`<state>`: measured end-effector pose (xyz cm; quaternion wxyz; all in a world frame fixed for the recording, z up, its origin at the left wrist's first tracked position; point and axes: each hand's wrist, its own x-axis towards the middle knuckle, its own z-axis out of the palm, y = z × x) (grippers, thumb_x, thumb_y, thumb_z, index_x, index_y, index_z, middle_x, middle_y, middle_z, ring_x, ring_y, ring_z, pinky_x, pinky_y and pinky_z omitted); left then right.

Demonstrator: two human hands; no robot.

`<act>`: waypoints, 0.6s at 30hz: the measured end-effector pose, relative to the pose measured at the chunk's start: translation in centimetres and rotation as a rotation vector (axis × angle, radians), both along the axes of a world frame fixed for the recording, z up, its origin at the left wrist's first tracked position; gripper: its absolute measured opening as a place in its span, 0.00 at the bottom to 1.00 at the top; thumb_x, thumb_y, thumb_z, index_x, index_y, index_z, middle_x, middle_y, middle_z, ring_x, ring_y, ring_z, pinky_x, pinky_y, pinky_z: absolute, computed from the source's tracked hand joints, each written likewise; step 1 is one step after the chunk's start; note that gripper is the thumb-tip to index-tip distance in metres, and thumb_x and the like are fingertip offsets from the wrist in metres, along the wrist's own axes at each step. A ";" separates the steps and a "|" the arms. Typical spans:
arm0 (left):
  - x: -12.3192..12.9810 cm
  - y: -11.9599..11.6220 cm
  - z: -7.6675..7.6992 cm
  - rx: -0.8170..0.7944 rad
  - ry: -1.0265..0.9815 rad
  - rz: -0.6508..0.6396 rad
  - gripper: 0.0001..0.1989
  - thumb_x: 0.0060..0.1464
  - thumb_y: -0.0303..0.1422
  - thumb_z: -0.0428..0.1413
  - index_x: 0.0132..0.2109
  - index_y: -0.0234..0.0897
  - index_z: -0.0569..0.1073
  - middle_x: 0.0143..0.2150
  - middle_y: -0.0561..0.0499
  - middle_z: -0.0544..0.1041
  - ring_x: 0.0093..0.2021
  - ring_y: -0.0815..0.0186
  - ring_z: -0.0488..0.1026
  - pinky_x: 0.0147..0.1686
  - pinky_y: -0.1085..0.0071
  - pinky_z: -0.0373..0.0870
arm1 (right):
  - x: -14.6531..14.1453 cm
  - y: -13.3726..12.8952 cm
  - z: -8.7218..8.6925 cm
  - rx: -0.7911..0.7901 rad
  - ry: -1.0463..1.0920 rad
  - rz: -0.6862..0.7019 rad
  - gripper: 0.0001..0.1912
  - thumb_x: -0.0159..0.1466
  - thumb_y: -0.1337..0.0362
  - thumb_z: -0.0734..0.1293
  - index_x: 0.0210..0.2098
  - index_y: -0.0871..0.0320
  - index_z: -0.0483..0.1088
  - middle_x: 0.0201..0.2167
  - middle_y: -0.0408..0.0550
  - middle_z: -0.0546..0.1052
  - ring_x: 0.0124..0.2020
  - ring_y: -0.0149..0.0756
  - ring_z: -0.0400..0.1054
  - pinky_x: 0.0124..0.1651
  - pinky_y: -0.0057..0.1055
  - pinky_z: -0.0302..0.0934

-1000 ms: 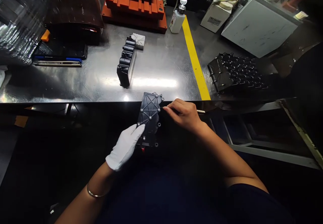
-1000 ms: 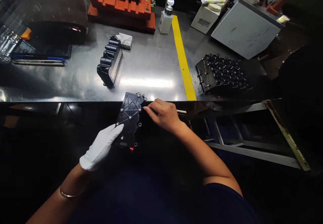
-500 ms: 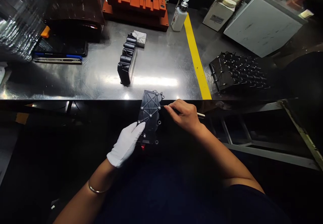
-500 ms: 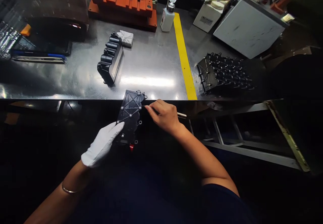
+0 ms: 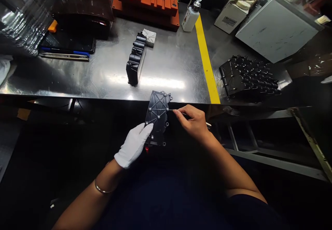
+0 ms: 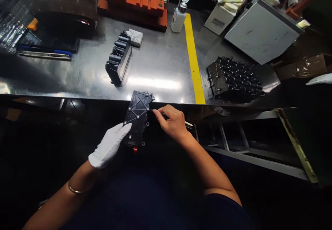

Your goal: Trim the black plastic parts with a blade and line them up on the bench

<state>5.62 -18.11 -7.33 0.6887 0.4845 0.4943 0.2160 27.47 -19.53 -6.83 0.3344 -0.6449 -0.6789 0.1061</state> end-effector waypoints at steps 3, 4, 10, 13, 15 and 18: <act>0.0 0.0 0.0 0.001 -0.004 -0.008 0.17 0.57 0.47 0.51 0.33 0.37 0.72 0.31 0.53 0.74 0.39 0.62 0.70 0.40 0.69 0.66 | 0.0 0.3 -0.2 0.043 -0.014 -0.005 0.11 0.63 0.62 0.66 0.26 0.58 0.73 0.23 0.45 0.76 0.25 0.31 0.70 0.29 0.28 0.60; 0.0 0.0 -0.1 0.000 -0.006 -0.008 0.17 0.57 0.47 0.51 0.33 0.37 0.72 0.31 0.53 0.74 0.39 0.62 0.70 0.40 0.69 0.66 | 0.1 0.4 -0.2 0.046 -0.017 0.001 0.11 0.63 0.62 0.66 0.26 0.58 0.73 0.23 0.45 0.76 0.25 0.31 0.70 0.29 0.27 0.60; 0.1 -0.1 -0.3 0.009 0.000 0.011 0.17 0.57 0.46 0.52 0.31 0.37 0.71 0.29 0.53 0.73 0.37 0.63 0.70 0.38 0.70 0.66 | 0.0 0.3 -0.1 0.023 -0.019 -0.012 0.11 0.63 0.62 0.66 0.26 0.59 0.73 0.22 0.45 0.75 0.24 0.30 0.68 0.28 0.27 0.59; 0.2 -0.2 -0.5 0.009 -0.001 0.022 0.16 0.56 0.45 0.52 0.31 0.37 0.72 0.29 0.53 0.73 0.36 0.64 0.69 0.37 0.70 0.66 | -0.2 0.0 -0.1 0.008 -0.010 -0.033 0.11 0.63 0.62 0.66 0.26 0.59 0.73 0.22 0.45 0.75 0.24 0.30 0.68 0.29 0.27 0.59; 0.4 -0.3 -0.5 0.010 -0.002 0.031 0.16 0.56 0.45 0.52 0.32 0.36 0.73 0.29 0.53 0.74 0.35 0.64 0.69 0.36 0.71 0.66 | -0.4 -0.2 -0.1 0.005 -0.007 -0.048 0.12 0.63 0.62 0.66 0.25 0.59 0.73 0.22 0.44 0.74 0.24 0.30 0.67 0.28 0.27 0.58; 0.5 -0.4 -0.5 0.019 0.012 0.037 0.16 0.56 0.45 0.52 0.32 0.36 0.73 0.29 0.53 0.74 0.34 0.65 0.69 0.35 0.71 0.66 | -0.7 -0.5 -0.2 0.014 0.000 -0.077 0.12 0.63 0.62 0.66 0.24 0.59 0.72 0.21 0.44 0.73 0.23 0.29 0.66 0.28 0.27 0.57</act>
